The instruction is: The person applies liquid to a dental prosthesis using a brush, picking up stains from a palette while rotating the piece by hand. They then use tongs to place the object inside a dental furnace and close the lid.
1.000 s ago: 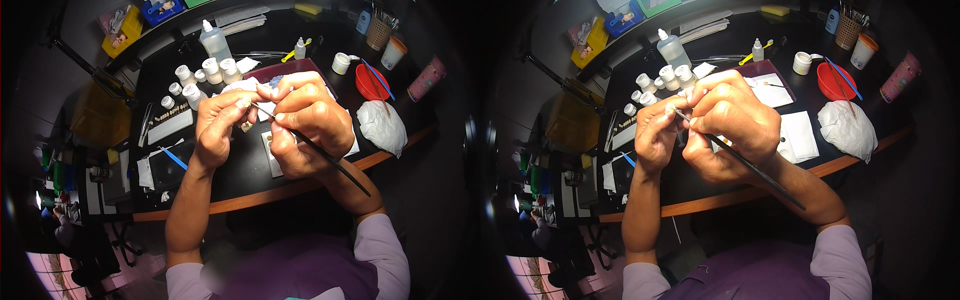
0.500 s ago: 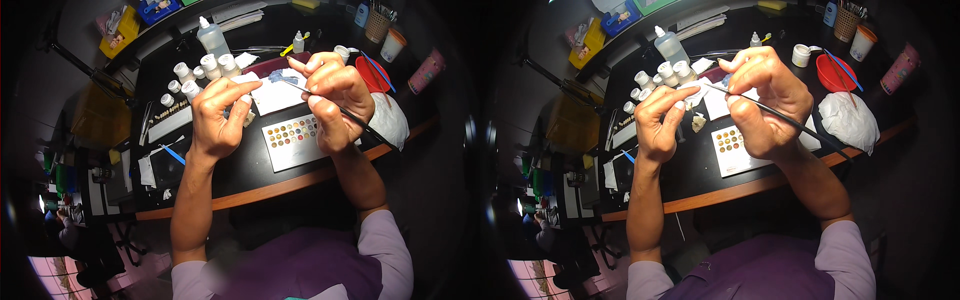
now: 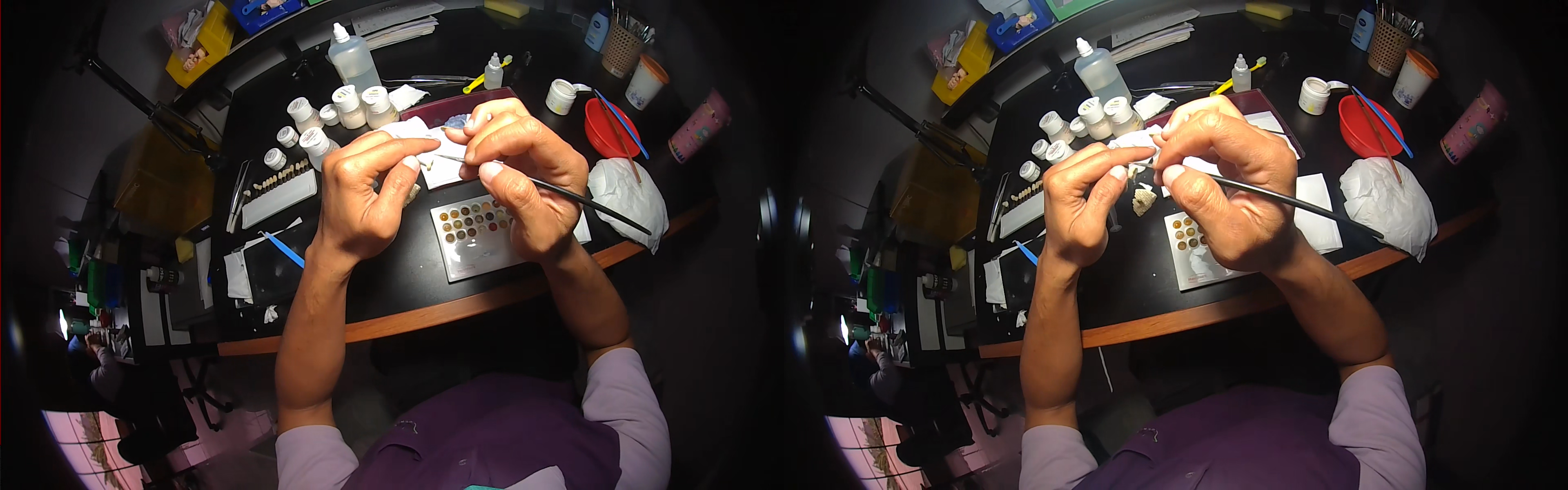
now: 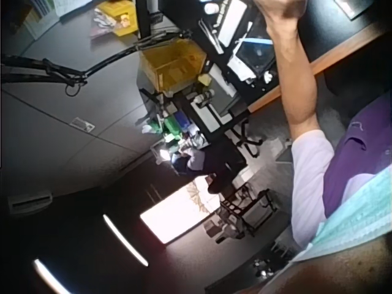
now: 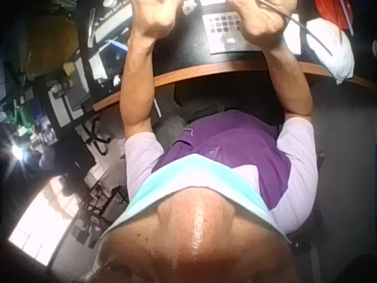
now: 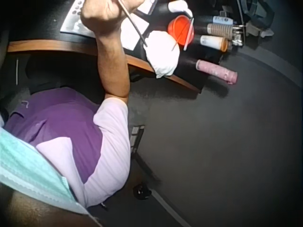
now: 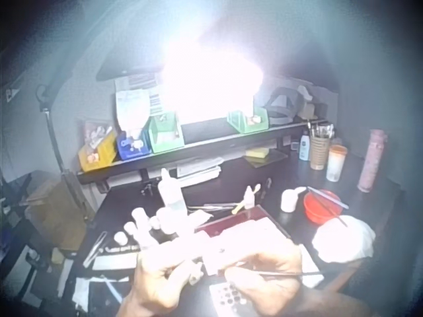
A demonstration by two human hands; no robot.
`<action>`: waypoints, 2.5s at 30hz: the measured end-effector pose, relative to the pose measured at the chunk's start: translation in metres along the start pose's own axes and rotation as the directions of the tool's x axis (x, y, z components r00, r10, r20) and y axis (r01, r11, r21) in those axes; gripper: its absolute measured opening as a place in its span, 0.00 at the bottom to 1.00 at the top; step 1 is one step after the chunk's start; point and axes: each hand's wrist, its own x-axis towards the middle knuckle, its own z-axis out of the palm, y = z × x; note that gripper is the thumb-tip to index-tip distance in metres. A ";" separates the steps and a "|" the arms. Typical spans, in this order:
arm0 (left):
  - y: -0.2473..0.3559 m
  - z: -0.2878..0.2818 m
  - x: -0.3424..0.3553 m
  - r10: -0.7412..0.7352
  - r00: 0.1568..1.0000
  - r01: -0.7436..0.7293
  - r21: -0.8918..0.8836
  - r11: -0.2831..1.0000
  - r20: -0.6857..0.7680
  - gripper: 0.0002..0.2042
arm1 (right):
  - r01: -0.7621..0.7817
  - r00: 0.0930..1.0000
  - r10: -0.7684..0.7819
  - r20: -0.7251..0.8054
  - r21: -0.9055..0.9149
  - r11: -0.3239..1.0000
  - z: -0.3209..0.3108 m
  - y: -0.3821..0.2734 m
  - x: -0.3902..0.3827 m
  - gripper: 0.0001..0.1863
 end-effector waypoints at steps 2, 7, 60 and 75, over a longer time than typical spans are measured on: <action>0.003 0.000 0.001 -0.015 0.999 0.015 -0.020 1.000 0.039 0.13 | 0.010 1.000 -0.009 -0.019 0.081 0.997 0.000 0.006 -0.004 0.05; -0.002 -0.003 -0.001 0.123 0.992 -0.122 -0.023 0.992 0.023 0.15 | 0.082 0.997 -0.082 0.012 0.018 0.996 0.004 0.001 -0.004 0.06; -0.003 -0.001 -0.001 0.183 0.983 -0.183 -0.054 0.982 0.000 0.12 | 0.217 0.971 -0.226 -0.078 -0.112 0.970 0.018 -0.007 0.001 0.12; -0.003 -0.003 0.000 0.194 0.981 -0.194 -0.014 0.981 0.023 0.14 | 0.191 0.981 -0.192 -0.001 -0.106 0.976 0.018 -0.012 0.001 0.10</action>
